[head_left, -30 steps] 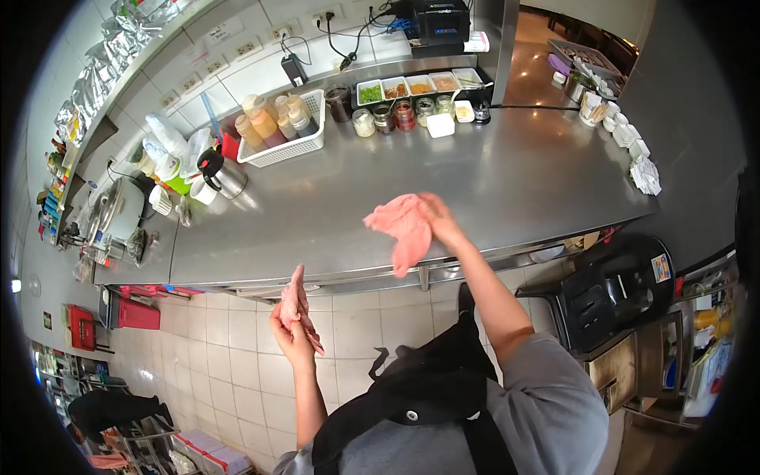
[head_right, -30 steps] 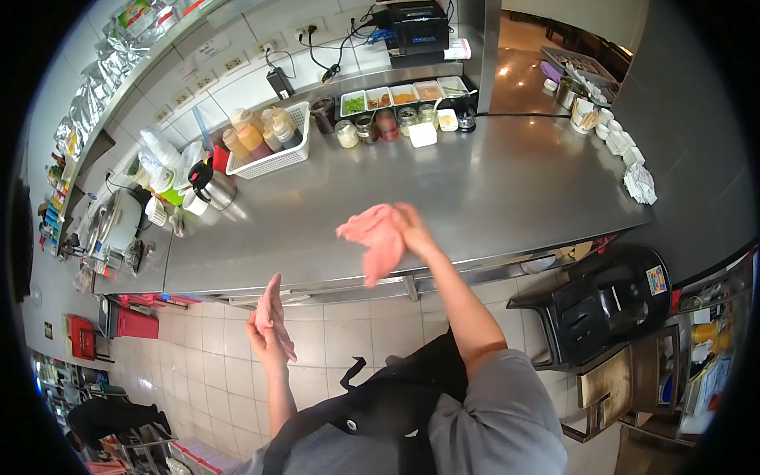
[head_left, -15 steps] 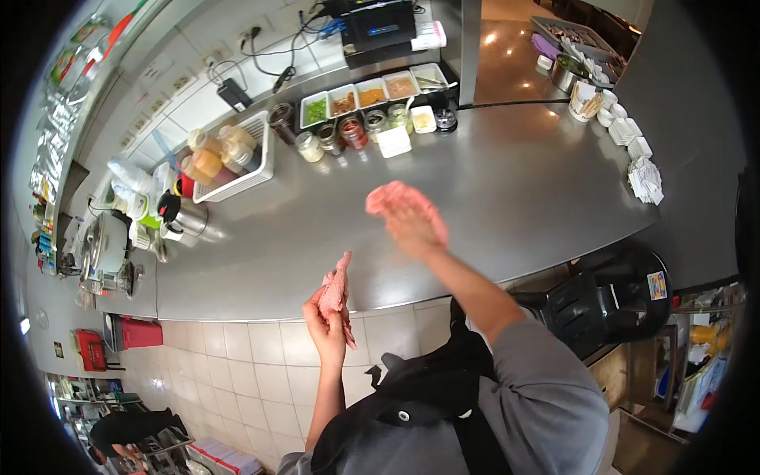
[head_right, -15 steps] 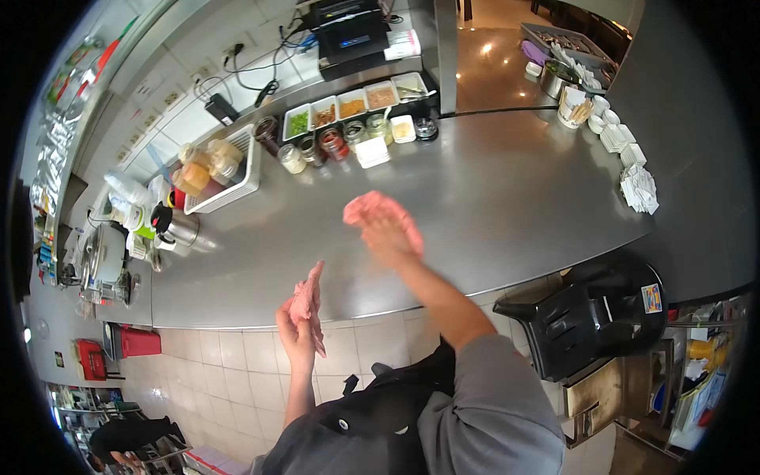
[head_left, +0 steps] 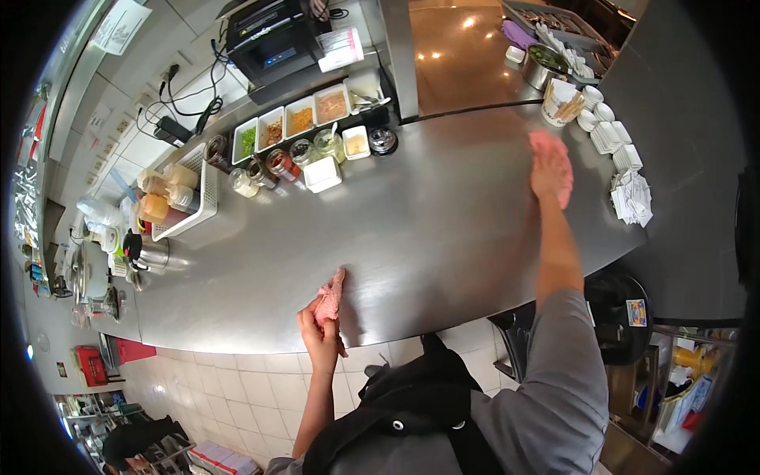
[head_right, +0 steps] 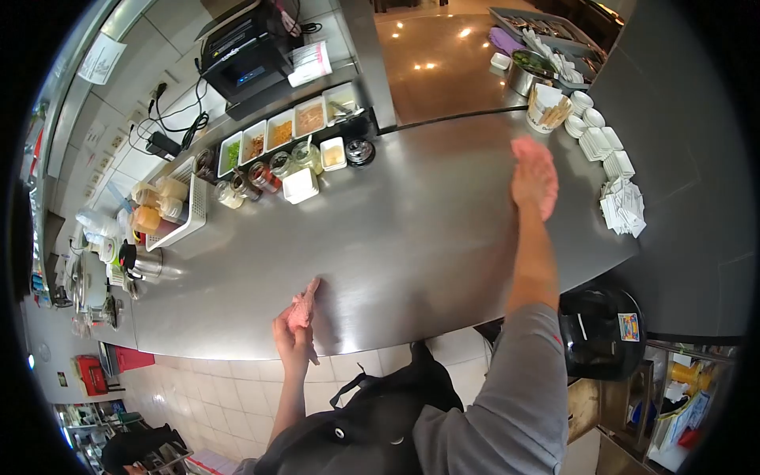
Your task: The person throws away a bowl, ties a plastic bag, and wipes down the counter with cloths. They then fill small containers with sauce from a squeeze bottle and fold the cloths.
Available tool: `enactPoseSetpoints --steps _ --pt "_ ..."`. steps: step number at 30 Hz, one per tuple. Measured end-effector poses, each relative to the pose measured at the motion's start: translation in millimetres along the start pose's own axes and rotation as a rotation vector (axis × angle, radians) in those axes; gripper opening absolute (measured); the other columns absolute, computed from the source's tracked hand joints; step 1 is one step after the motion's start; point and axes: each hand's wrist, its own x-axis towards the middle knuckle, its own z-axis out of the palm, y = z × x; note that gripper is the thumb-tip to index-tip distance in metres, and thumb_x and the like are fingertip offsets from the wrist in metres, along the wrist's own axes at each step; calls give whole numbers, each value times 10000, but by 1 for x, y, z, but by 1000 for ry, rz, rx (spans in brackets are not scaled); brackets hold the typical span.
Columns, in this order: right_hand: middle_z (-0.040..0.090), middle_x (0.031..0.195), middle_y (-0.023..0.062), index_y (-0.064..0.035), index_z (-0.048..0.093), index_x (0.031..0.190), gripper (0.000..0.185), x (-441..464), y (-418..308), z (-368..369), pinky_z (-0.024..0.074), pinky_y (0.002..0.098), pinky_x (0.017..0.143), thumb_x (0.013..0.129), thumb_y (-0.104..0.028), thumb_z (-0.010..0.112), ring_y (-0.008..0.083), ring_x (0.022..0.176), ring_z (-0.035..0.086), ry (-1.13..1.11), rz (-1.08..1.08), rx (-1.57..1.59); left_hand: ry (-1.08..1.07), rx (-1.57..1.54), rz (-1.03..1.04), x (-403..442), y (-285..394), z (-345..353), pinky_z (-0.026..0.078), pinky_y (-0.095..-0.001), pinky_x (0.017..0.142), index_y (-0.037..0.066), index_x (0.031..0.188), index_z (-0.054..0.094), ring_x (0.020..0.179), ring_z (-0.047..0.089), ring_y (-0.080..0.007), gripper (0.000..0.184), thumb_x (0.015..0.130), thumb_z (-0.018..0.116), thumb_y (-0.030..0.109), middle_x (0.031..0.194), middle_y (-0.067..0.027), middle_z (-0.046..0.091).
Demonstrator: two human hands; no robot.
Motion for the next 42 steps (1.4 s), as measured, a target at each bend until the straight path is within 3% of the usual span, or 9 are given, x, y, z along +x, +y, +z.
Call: enactPoseSetpoints --steps 7,14,16,19,22,29,34,38,42 --pt "245 1560 164 -290 290 1502 521 -94 160 -6 189 567 1135 1005 -445 301 408 1433 201 117 365 -106 -8 6 79 -23 -15 -9 489 -267 549 -46 1215 483 652 546 -121 377 847 416 0 1023 -121 481" --pt "380 1475 173 -79 381 1425 522 -195 -29 -45 240 473 1126 958 -311 393 360 1366 325 294 -5 -1 97 -70 -108 -108 -31 -76 464 -328 813 -36 1192 551 917 513 -202 386 816 465 -37 1087 -139 494" --pt "420 1446 164 6 403 1392 523 -242 -131 -66 248 422 1131 931 -238 436 315 1355 345 410 -336 274 179 -126 -105 -133 -24 -100 464 -320 795 -35 1196 539 906 510 -193 386 817 465 -38 1082 -132 489" --pt "391 1474 122 -25 391 1409 538 -319 -276 -39 256 389 1141 901 -190 458 256 1402 294 -206 -369 2154 249 -72 -118 -170 -38 -134 463 -315 785 -34 1195 532 907 509 -188 382 819 464 -41 1086 -129 489" --pt "419 1452 80 -146 469 1385 463 -428 -397 -51 235 488 1127 970 -344 418 288 1399 282 30 -985 354 309 -73 -162 -205 -59 -159 461 -323 814 -41 1183 534 944 513 -207 372 816 468 -44 1120 -141 504" --pt "444 1391 73 -175 535 1299 429 -501 -363 -117 280 464 1103 873 -221 561 310 1329 350 -32 -1285 799 366 67 -108 -249 -63 -214 447 -346 870 -40 1165 541 1004 507 -236 358 812 476 -39 1164 -155 520" --pt "489 1299 103 -148 527 1251 421 -406 -219 -124 325 468 1047 883 -352 505 287 1231 438 271 -618 389 446 37 -198 -262 -95 -233 446 -344 856 -35 1171 542 996 501 -232 363 814 475 -35 1167 -152 521" --pt "266 1547 178 -139 341 1478 544 -326 -173 -100 145 482 1174 973 -340 335 366 1450 177 5 52 130 474 22 -242 -255 -113 -243 443 -343 848 -31 1170 546 995 499 -235 359 818 477 -29 1166 -154 523" --pt "252 1544 213 -101 330 1475 556 -265 -239 -19 153 501 1169 989 -371 305 417 1442 167 86 100 -17 463 -23 -216 -233 -142 -254 434 -349 863 -32 1161 549 1004 495 -241 352 817 475 -25 1164 -154 528"
